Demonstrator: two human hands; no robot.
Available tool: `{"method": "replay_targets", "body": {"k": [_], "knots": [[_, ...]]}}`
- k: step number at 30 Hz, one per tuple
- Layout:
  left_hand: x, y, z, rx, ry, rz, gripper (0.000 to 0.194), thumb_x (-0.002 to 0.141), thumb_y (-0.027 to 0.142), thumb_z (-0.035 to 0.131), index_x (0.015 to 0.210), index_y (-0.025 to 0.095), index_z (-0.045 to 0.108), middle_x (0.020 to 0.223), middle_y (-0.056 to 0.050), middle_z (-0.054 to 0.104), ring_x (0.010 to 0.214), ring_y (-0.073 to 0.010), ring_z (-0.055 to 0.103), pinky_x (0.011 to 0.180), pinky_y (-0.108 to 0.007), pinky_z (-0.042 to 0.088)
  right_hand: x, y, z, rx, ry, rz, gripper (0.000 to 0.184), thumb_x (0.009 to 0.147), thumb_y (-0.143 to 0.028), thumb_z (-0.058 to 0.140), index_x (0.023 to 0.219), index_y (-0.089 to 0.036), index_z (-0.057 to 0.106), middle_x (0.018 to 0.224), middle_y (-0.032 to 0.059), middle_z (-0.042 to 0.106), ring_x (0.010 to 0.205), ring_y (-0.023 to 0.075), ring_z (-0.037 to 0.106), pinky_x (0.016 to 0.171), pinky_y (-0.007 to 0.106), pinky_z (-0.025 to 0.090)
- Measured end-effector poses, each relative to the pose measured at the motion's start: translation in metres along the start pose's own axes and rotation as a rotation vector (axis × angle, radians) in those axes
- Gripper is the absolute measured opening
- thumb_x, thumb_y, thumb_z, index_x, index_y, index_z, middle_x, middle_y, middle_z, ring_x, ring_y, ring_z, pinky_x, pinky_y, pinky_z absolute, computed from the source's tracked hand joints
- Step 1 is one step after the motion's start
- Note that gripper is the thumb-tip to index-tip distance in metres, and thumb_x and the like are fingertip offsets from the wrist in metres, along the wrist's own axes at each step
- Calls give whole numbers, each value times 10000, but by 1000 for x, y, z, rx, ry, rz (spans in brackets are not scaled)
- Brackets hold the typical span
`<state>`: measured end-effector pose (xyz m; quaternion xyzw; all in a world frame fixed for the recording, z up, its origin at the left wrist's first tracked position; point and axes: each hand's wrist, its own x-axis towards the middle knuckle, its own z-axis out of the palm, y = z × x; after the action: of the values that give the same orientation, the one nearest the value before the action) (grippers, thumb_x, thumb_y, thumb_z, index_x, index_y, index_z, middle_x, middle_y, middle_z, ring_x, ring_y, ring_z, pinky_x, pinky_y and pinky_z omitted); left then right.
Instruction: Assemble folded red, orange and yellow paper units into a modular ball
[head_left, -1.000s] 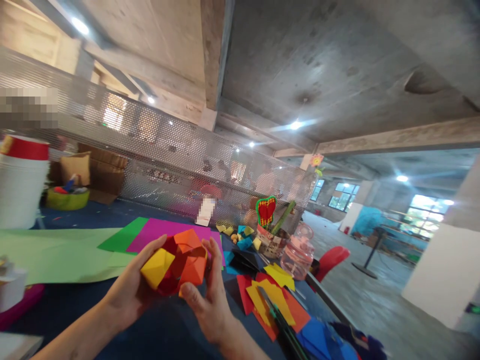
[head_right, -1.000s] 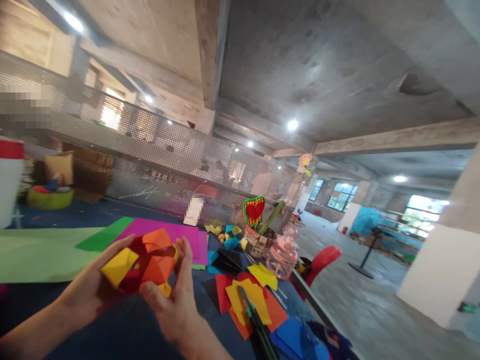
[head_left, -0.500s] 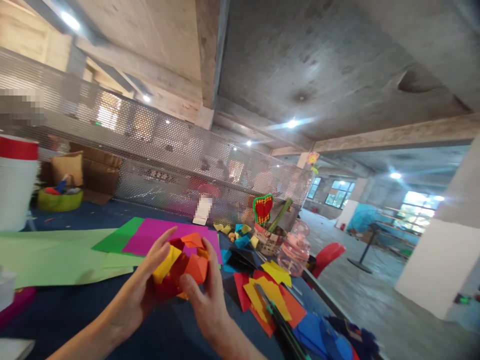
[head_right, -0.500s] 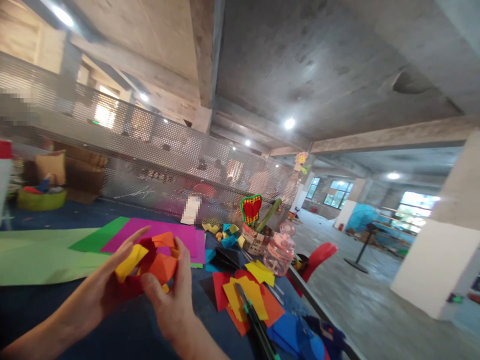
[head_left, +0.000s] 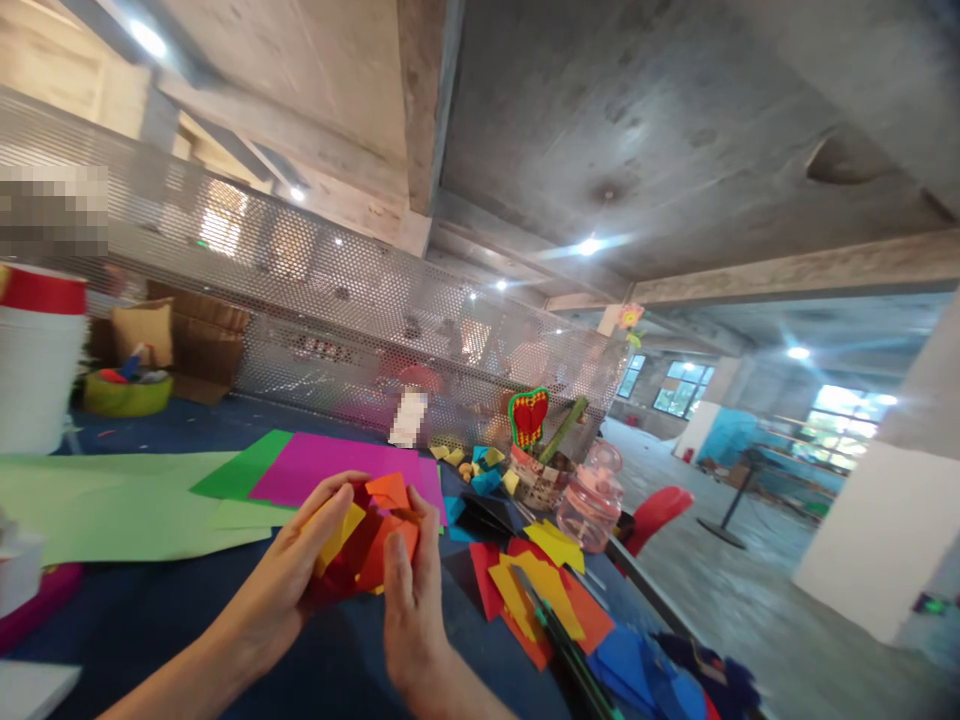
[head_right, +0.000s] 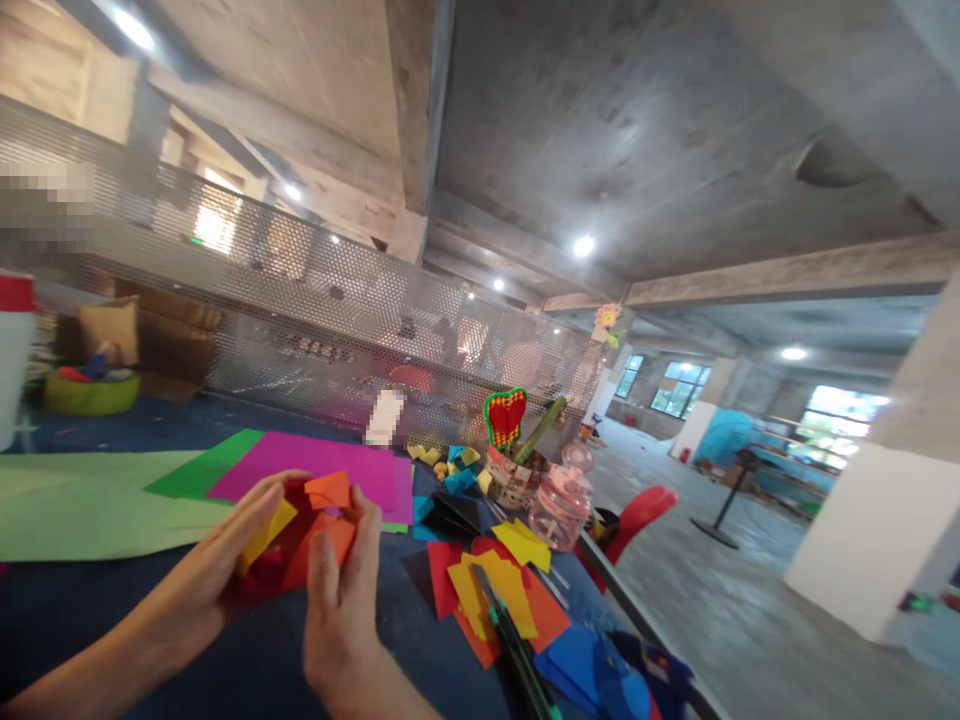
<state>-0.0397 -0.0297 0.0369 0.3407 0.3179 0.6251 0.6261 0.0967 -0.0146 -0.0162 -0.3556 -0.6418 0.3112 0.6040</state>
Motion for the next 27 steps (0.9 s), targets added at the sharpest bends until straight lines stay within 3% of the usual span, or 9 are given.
{"method": "replay_targets", "body": {"k": [5,10,12,14,16,18,21,23,27], "knots": [[0,-1,-1,-12,-60,8,435,820,469,746,1199,313,597,1109,-14,763,892,-223,774,692,-258,632,-1,-3,6,9,54,12,638,938,-630,496,1480,-303,417,1466,107,482,1377,298,454,1152,493,393],[6,6,-3,-5,-33,-5,383,870,434,701,1222,312,614,1138,-26,764,848,-236,783,636,-304,654,11,-24,0,59,-98,28,706,932,-674,457,1502,-270,352,1481,107,463,1403,253,420,1165,437,369],[12,12,-7,-70,1,24,343,894,371,686,1216,261,642,1087,-48,786,811,-222,787,675,-304,657,24,-24,-9,63,-69,44,712,939,-720,334,1486,-265,351,1444,111,494,1338,243,494,1100,425,436],[18,19,-12,-134,45,47,294,918,300,661,1198,213,663,1009,-63,807,770,-209,789,714,-308,656,38,-18,-19,-151,6,120,642,982,-663,184,1402,-256,449,1347,105,562,1228,222,568,994,398,498],[23,25,-18,-160,83,50,255,948,265,616,1184,187,672,936,-67,818,722,-202,788,688,-308,658,47,-10,-28,-267,-5,149,496,941,-634,411,1101,-227,646,1086,89,654,1034,245,609,913,407,496],[27,29,-23,-173,103,53,229,969,235,576,1167,186,681,895,-51,821,696,-187,785,659,-288,654,47,-3,-32,-356,-58,159,344,815,-563,659,796,-220,688,870,66,655,892,259,592,859,417,464],[29,31,-28,-193,114,68,224,958,190,585,1154,214,691,897,-14,822,715,-160,783,663,-248,642,35,1,-27,-430,-126,150,274,577,-398,885,666,-226,691,775,43,642,830,266,567,825,408,414],[30,28,-29,-186,116,80,226,942,219,620,1156,233,693,936,-2,820,756,-158,782,670,-235,636,28,2,-22,-438,-144,140,298,471,-289,930,642,-228,693,752,33,643,813,263,563,807,388,397],[30,24,-29,-138,124,143,281,886,291,711,1166,285,684,1046,24,803,853,-160,774,732,-227,627,36,3,-25,-362,-108,133,203,628,-281,814,583,-214,628,615,3,588,657,198,532,688,324,390]]}}
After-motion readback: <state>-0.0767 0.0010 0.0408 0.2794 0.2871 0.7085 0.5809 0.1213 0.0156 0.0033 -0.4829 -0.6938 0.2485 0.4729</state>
